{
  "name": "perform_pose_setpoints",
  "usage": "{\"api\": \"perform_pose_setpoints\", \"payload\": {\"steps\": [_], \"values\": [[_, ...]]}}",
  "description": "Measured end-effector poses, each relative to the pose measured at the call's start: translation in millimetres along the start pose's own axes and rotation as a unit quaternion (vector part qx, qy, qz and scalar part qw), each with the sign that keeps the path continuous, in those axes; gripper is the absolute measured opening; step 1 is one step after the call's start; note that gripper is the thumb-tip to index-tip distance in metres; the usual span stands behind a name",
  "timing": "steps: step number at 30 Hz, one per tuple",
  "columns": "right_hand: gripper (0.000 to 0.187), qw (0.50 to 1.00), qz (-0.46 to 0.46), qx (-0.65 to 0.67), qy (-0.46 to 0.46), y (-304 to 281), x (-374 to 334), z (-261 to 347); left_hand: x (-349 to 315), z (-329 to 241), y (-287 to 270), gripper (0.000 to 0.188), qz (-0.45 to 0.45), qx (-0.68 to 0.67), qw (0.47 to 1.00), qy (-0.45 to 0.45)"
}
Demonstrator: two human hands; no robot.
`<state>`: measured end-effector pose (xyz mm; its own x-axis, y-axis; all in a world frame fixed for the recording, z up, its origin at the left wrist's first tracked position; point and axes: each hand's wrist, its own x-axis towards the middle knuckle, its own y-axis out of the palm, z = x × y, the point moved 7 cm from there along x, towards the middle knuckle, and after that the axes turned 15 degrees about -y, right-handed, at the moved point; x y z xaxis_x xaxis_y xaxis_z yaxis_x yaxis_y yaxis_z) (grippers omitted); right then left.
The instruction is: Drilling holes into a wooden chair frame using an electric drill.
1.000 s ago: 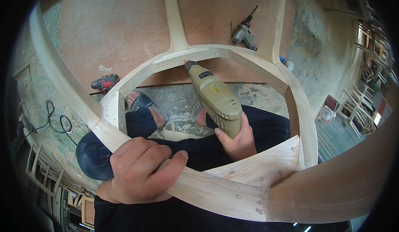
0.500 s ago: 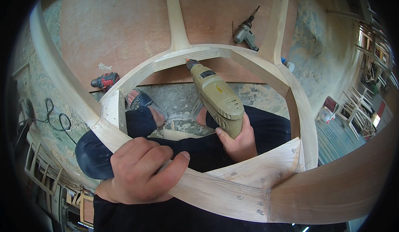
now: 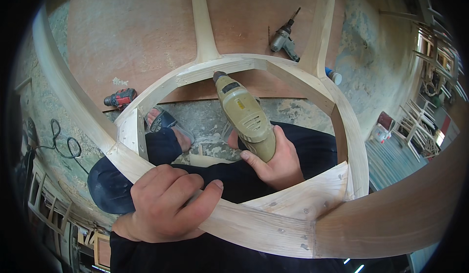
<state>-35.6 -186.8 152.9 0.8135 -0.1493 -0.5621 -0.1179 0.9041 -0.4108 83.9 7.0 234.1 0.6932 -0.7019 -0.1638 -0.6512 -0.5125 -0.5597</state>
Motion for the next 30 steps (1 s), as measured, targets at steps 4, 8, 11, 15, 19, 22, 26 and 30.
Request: {"api": "perform_pose_setpoints", "payload": {"steps": [4,8,11,15,19,22,26,30], "values": [[0.064,0.997,0.032,-0.072,0.010,-2,3,1,0,0,-1,0.037,0.000,-0.008,1.000,-0.003],[0.065,0.996,0.041,-0.074,0.024,-2,8,7,-2,1,2,0.036,-0.002,-0.001,1.000,-0.005],[0.063,0.993,0.054,-0.098,0.024,-1,12,11,-4,3,3,0.033,-0.019,0.005,1.000,-0.006],[0.059,0.992,0.060,-0.111,0.027,5,11,13,-4,4,2,0.028,-0.026,0.002,1.000,-0.018],[0.055,0.989,0.061,-0.130,0.028,9,13,14,5,2,-3,0.028,0.007,0.008,1.000,-0.028],[0.054,0.988,0.056,-0.144,0.027,9,12,16,5,3,-2,0.029,0.004,0.003,1.000,-0.027],[0.054,0.985,0.055,-0.159,0.026,12,12,18,5,4,0,0.030,0.005,-0.001,1.000,-0.031],[0.055,0.985,0.046,-0.166,0.017,9,13,19,5,5,-1,0.032,0.008,0.003,1.000,-0.025]]}}
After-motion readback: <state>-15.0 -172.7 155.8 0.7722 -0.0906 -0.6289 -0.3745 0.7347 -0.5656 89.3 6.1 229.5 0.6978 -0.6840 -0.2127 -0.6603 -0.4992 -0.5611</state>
